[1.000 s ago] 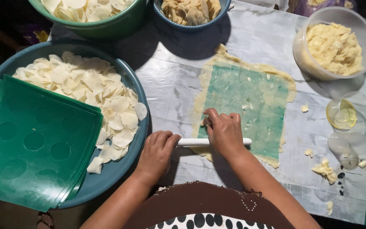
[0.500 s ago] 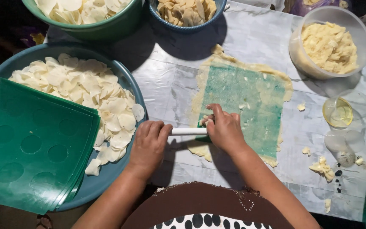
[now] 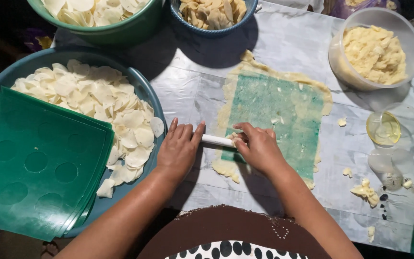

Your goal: Rolling out dough and cutting small circles using a circular cutter

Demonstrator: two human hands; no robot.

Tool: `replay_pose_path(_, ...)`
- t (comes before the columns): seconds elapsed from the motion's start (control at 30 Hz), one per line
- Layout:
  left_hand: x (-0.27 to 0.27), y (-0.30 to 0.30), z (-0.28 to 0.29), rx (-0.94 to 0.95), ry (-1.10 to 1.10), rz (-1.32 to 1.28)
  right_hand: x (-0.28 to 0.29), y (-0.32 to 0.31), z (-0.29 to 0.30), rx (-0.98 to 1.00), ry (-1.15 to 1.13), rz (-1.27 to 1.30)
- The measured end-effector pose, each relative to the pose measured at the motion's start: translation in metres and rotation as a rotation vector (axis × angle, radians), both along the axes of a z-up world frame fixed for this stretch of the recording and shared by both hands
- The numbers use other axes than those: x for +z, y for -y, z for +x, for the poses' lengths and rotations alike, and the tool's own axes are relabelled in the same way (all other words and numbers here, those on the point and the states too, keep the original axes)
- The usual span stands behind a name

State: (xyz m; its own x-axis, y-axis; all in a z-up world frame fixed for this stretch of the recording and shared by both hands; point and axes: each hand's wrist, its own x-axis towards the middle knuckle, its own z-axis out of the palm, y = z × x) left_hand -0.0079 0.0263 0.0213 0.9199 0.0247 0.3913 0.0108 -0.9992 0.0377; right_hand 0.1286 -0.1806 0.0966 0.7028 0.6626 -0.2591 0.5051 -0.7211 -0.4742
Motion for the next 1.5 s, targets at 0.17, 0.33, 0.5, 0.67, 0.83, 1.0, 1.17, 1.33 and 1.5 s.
replay_pose_path(0.17, -0.001, 0.002, 0.000, 0.023, 0.021, 0.027, 0.005, 0.008, -0.003, -0.008, 0.078, 0.024)
replay_pose_path(0.33, -0.004, 0.003, 0.000, 0.034, 0.001, 0.007, -0.003, 0.016, 0.000, -0.040, 0.091, 0.111)
replay_pose_path(0.5, 0.003, 0.005, -0.012, -0.025, 0.060, -0.022, -0.002, 0.016, -0.009, -0.189, -0.133, 0.318)
replay_pose_path(0.67, 0.020, 0.006, -0.020, -0.035, 0.160, -0.021, -0.003, 0.016, -0.018, -0.081, 0.095, 0.268)
replay_pose_path(0.83, 0.031, -0.001, -0.004, -0.084, 0.216, -0.046, -0.028, 0.030, -0.010, 0.124, 0.275, 0.155)
replay_pose_path(1.0, 0.039, -0.010, 0.012, -0.141, 0.199, -0.043, -0.022, 0.022, 0.003, 0.177, 0.242, 0.239)
replay_pose_path(1.17, 0.034, -0.013, 0.013, -0.152, 0.152, -0.049, -0.007, 0.013, 0.000, 0.046, -0.139, 0.448)
replay_pose_path(1.33, 0.029, -0.017, 0.009, -0.138, 0.124, -0.037, 0.001, 0.021, -0.008, -0.159, -0.730, 0.885)
replay_pose_path(1.5, 0.037, -0.018, 0.003, -0.169, 0.120, -0.035, -0.011, 0.044, 0.004, -0.391, -0.769, 1.020)
